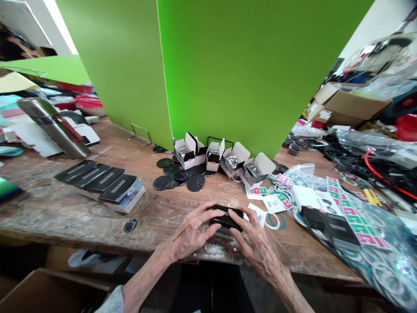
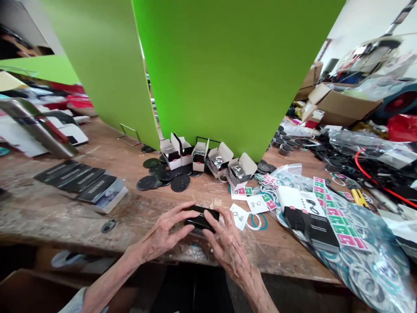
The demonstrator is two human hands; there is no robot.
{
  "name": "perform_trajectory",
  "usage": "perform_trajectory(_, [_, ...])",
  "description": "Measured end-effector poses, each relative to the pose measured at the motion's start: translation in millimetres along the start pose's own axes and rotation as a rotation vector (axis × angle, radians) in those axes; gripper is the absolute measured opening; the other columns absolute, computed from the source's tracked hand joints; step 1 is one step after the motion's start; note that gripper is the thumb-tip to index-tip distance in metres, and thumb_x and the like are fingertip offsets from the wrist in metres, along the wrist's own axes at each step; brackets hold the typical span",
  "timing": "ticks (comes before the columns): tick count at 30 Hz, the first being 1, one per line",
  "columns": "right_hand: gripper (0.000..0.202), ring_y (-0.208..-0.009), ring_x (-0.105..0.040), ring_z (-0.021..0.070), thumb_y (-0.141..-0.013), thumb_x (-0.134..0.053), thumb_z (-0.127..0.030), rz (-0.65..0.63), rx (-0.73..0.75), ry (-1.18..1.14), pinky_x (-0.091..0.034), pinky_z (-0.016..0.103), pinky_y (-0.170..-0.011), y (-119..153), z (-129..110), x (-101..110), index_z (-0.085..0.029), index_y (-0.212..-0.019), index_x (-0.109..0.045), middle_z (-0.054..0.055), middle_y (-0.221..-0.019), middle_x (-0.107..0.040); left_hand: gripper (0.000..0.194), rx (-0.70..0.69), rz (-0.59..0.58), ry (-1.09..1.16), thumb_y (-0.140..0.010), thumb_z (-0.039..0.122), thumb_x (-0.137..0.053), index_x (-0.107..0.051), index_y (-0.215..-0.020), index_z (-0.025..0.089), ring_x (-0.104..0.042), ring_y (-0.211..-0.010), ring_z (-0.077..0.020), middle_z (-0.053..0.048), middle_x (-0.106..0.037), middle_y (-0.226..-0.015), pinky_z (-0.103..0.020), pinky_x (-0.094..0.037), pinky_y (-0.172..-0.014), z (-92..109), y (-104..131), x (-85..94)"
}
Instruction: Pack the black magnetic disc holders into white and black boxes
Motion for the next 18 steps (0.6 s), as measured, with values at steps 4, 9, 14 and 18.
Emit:
perform_trajectory(4, [0.047,-0.127,-0.038,0.0219,-0.096,-0.043,-0.021,-0.005,-0.022,-0.004,-0.042,0.044,-0.105,0.4,-5.8,1.1,-0.035,-0.141,-0.037,0.008,-0.133,-0.035,0.031,-0.019,0.020,-0.040,-0.090,0.020,-0.054,-0.059,-0.120,0.028,-0.055,-0.121,-0.0177,-0.005,-0.052,-0.136,-0.034,-0.047,-0.103,0.3,-1.4,2.8])
perform_trajectory(9, [0.045,-0.126,-0.038,0.0230,-0.097,-0.042,-0.020,-0.011,0.000,0.030,-0.039,0.048,-0.106,-0.1,-7.7,4.4,-0.033,-0.140,-0.039,0.008,-0.133,-0.037,0.037,-0.169,0.100,-0.078,-0.091,0.019,-0.054,-0.054,-0.128,0.024,-0.053,-0.124,-0.0214,-0.011,-0.044,-0.144,-0.034,-0.050,-0.100,-6.8,4.8,-6.5])
perform_trajectory(14, [0.043,-0.121,-0.042,0.0241,-0.097,-0.040,-0.023,-0.012,-0.018,0.050,-0.045,0.047,-0.101,-2.2,-9.0,6.7,-0.033,-0.139,-0.041,0.009,-0.129,-0.041,0.039,-0.268,0.168,-0.151,-0.090,0.019,-0.055,-0.052,-0.129,0.022,-0.051,-0.126,-0.0237,-0.013,-0.045,-0.143,-0.038,-0.051,-0.099,-9.0,6.4,-12.2])
perform_trajectory(18, [0.047,-0.124,-0.039,0.0279,-0.096,-0.042,-0.024,-0.035,0.014,0.110,-0.045,0.051,-0.100,3.8,-8.8,5.0,-0.033,-0.142,-0.038,0.010,-0.134,-0.039,0.040,-0.308,0.176,-0.160,-0.091,0.014,-0.053,-0.051,-0.130,0.021,-0.050,-0.127,-0.0235,-0.014,-0.048,-0.140,-0.039,-0.051,-0.099,-6.0,7.2,-11.8])
Point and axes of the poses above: each hand's wrist, its own y-axis away from the middle knuckle, its own x-axis out of the back of the hand, z = x × y, the point moved 1 cm from there along -y, towards the middle knuckle
